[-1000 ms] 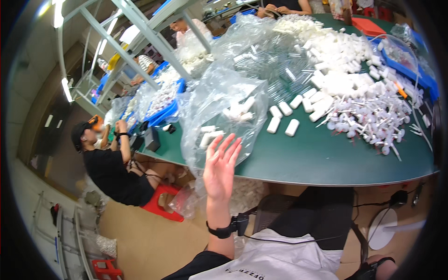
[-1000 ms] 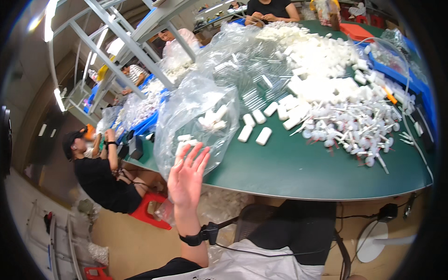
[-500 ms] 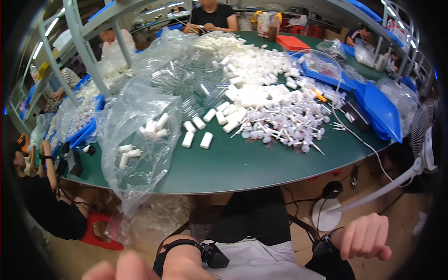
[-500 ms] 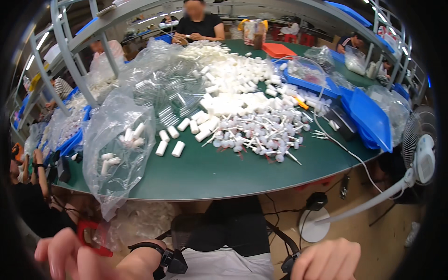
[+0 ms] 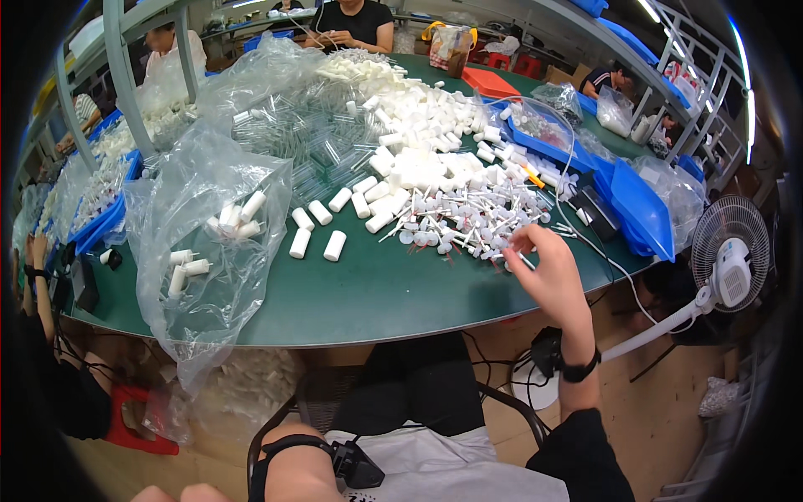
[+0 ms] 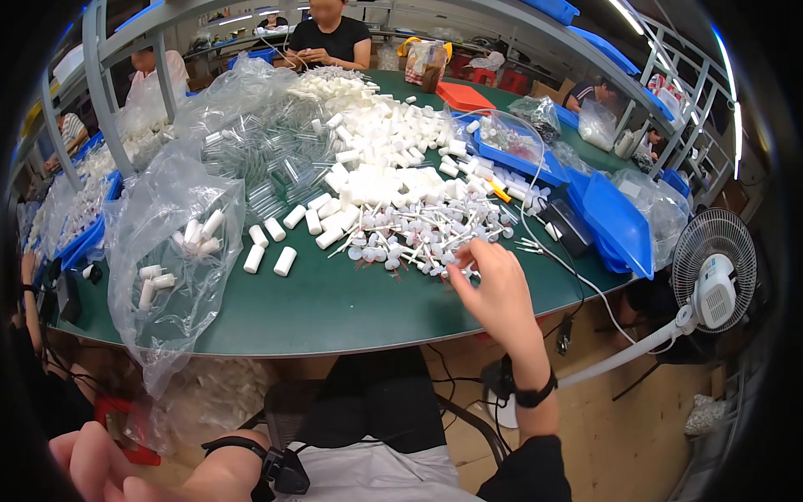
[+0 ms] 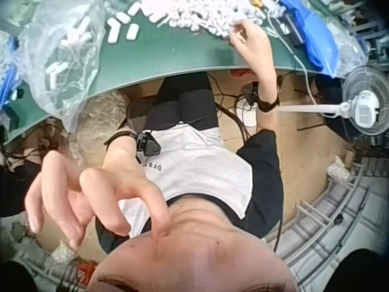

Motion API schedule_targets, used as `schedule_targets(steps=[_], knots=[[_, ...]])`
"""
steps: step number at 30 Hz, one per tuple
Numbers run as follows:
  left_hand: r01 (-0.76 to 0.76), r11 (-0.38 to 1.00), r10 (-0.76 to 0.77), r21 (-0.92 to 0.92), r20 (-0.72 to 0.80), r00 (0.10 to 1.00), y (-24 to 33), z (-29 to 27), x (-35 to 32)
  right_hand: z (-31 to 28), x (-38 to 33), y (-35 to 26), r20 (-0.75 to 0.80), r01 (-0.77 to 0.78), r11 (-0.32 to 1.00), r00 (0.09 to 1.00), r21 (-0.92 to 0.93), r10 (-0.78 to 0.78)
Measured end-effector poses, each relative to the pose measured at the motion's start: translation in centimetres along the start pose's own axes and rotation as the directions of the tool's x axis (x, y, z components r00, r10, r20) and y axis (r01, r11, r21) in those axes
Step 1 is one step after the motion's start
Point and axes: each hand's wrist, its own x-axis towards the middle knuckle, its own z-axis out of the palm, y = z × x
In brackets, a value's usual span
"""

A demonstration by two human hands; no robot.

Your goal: Assembling small plastic components at an industrial workstation.

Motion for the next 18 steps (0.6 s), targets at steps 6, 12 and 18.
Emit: schedule_targets(steps=[6,12,18], knots=[[0.132,0.990,-0.118,0.042,-0.250,0.961,2.0,-1.2,0.0,1.9,4.2,3.5,0.124,0.010,0.987,0.992,-0.158,0.010],[0.327,0.543,0.181,0.774,-0.487,0.854,-0.9,-13.5,-5.0,1.3,6.5,6.1,0.385,-0.013,0.993,0.921,-0.115,0.057],[0.635,0.051,0.109,0.771,-0.637,0.763,-1.0,-16.6,-6.7,1.4,7.9,5.7,0.442,-0.055,0.995,0.893,-0.085,0.087]])
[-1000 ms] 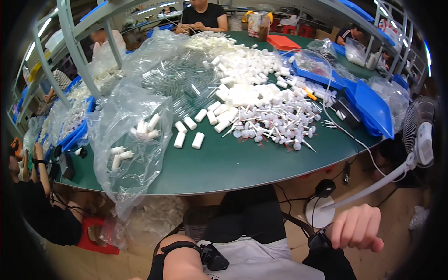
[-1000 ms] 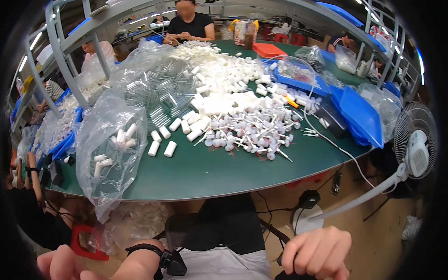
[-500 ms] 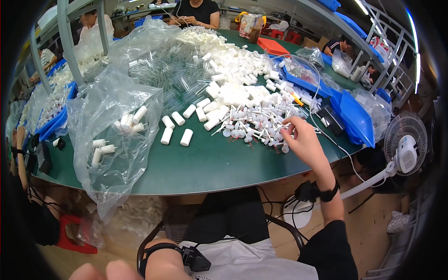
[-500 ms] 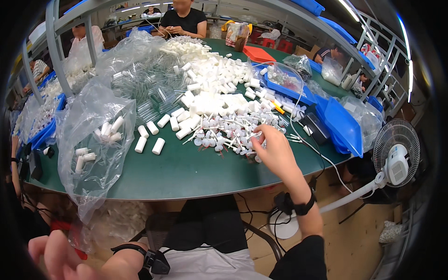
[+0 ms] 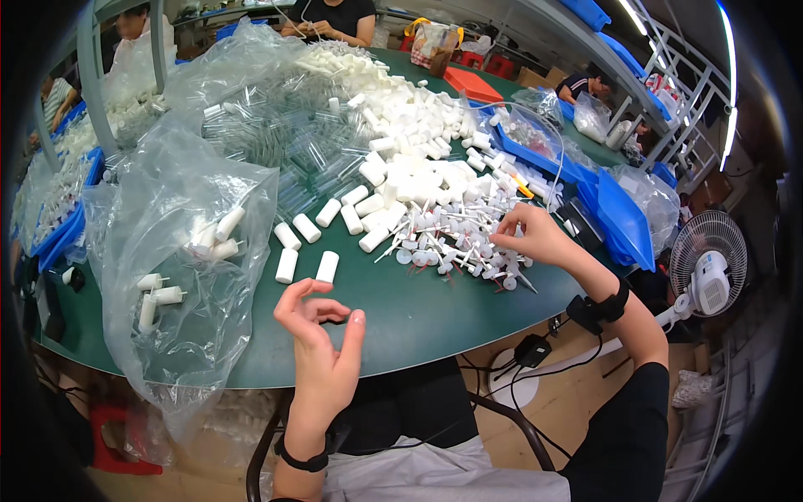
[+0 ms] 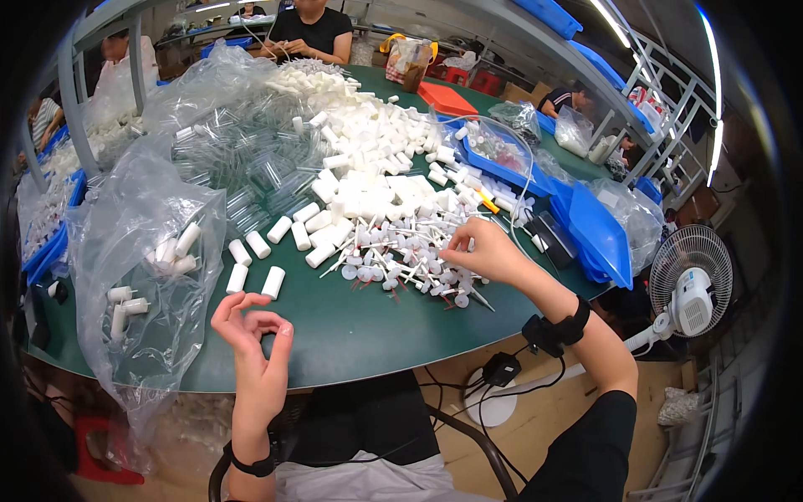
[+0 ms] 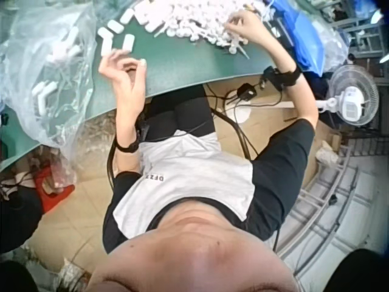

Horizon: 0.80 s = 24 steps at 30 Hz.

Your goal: Assembling small plastic components at an industrial workstation.

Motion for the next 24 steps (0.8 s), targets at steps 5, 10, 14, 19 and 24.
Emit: schedule_targets(steps=[5,10,14,19,24], knots=[[0.119,0.990,-0.115,-0.077,0.056,0.992,0.0,-0.7,0.3,0.0,0.7,0.1,0.029,-0.048,0.995,0.998,-0.085,0.051],[0.170,0.978,-0.163,-0.119,0.065,0.984,0.0,-1.2,0.3,-1.6,1.8,0.0,-0.017,-0.062,0.996,0.998,-0.069,0.061],[0.166,0.983,-0.158,-0.075,0.097,0.983,0.1,-1.2,0.2,-2.9,3.7,1.2,-0.307,-0.154,0.984,0.936,0.084,0.173],[0.139,0.989,-0.133,-0.054,0.100,0.986,-0.1,-1.1,0.1,-2.3,6.4,2.2,-0.405,0.038,0.994,0.915,0.099,0.005],[0.139,0.990,-0.135,-0.031,0.107,0.985,0.0,-1.1,0.1,-2.0,8.4,0.7,-0.351,0.090,0.991,0.935,0.095,-0.052]])
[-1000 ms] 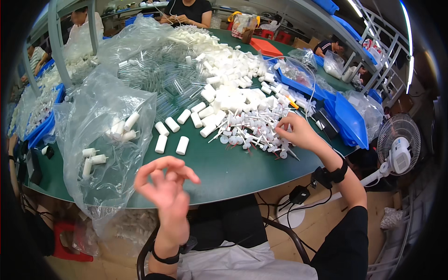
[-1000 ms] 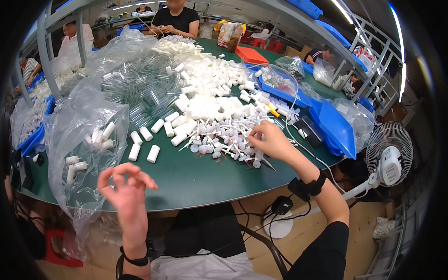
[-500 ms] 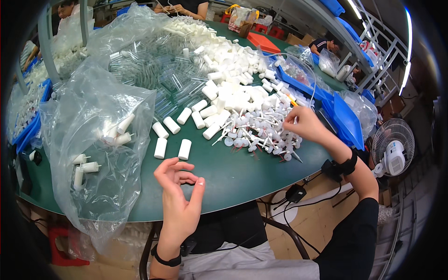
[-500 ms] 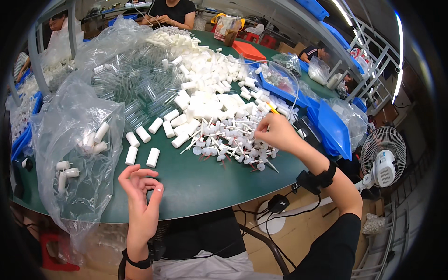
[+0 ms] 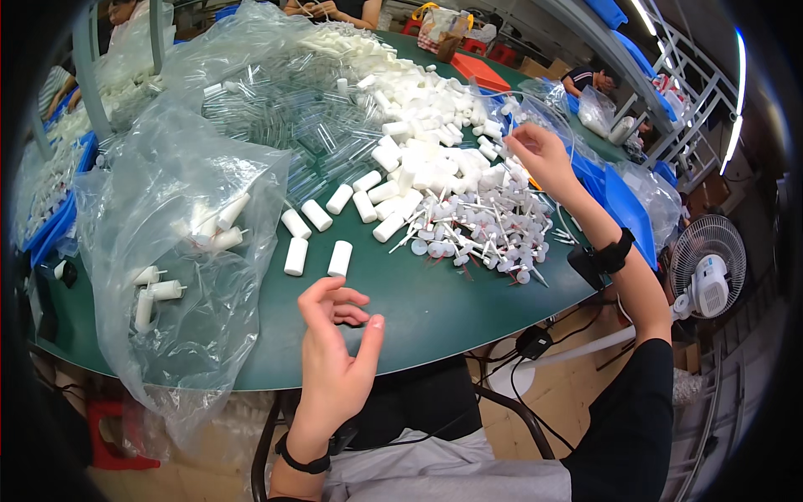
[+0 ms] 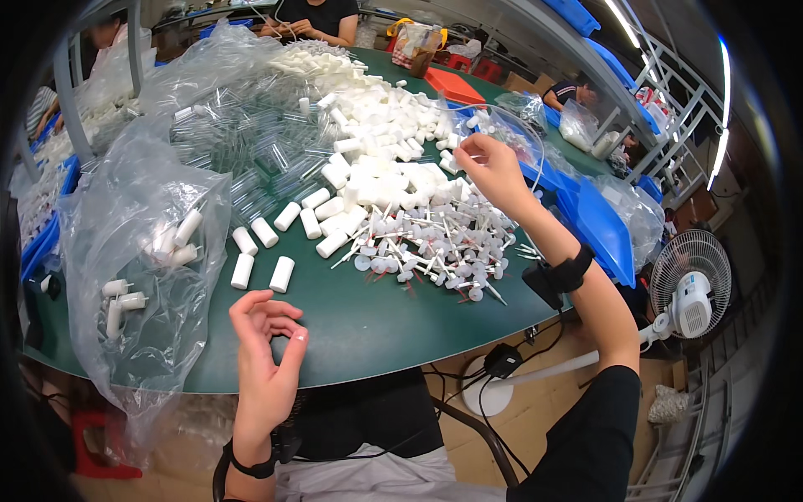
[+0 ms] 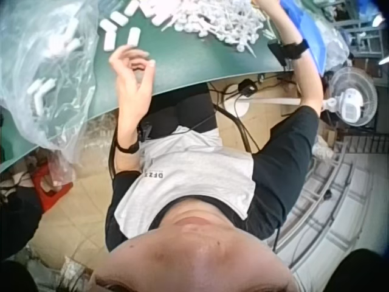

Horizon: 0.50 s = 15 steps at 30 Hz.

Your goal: Assembling small plastic components at an industrial workstation.

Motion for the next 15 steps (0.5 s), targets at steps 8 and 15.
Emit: schedule_targets(steps=[8,15], knots=[[-0.004,0.999,0.004,-0.046,0.008,1.000,0.1,0.1,-0.2,3.8,2.2,1.0,0.437,-0.071,0.947,0.896,0.313,-0.076],[-0.131,0.677,0.273,-0.724,0.082,0.959,4.3,-0.7,-3.1,4.7,1.3,1.2,0.430,0.112,0.993,0.898,-0.027,-0.090]])
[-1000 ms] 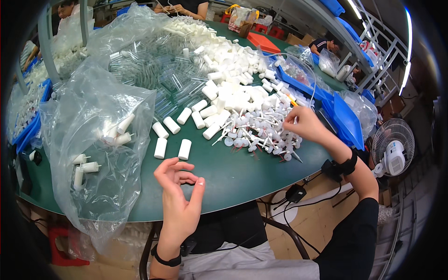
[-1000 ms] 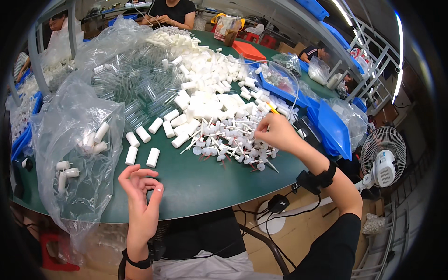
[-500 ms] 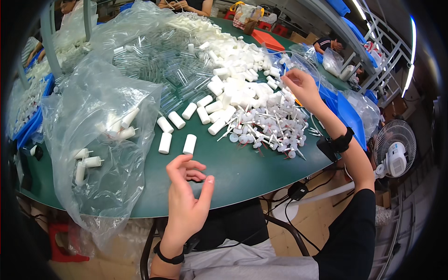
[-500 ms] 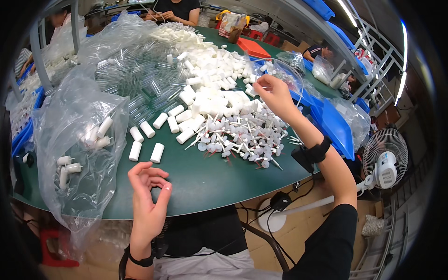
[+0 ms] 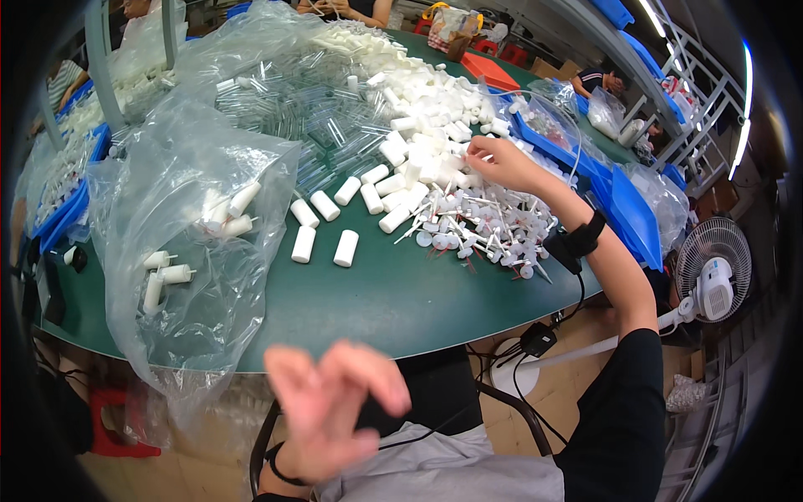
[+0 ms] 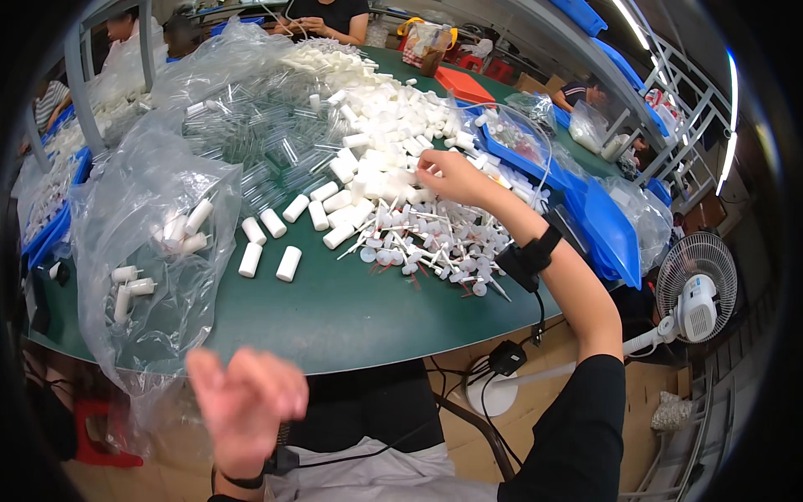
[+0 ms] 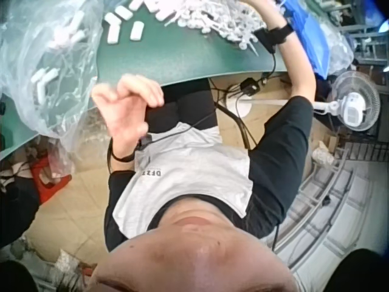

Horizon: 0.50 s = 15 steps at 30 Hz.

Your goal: Assembling small plastic components at an industrial workstation.

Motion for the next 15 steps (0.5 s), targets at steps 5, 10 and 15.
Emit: schedule_targets(steps=[5,10,15], knots=[[-0.102,0.889,0.142,-0.447,0.057,0.988,6.8,5.1,-1.5,-1.7,-2.0,-1.4,-0.329,0.053,0.998,0.943,-0.024,-0.058],[-0.098,0.806,0.219,-0.584,0.141,0.965,7.4,6.7,-3.3,-2.2,-5.4,-6.7,-0.440,0.174,0.916,0.898,0.362,0.003],[-0.042,0.845,0.229,-0.533,0.291,0.929,6.4,7.5,-3.7,-1.1,-11.8,-11.6,-0.389,0.245,0.582,0.911,0.775,0.135]])
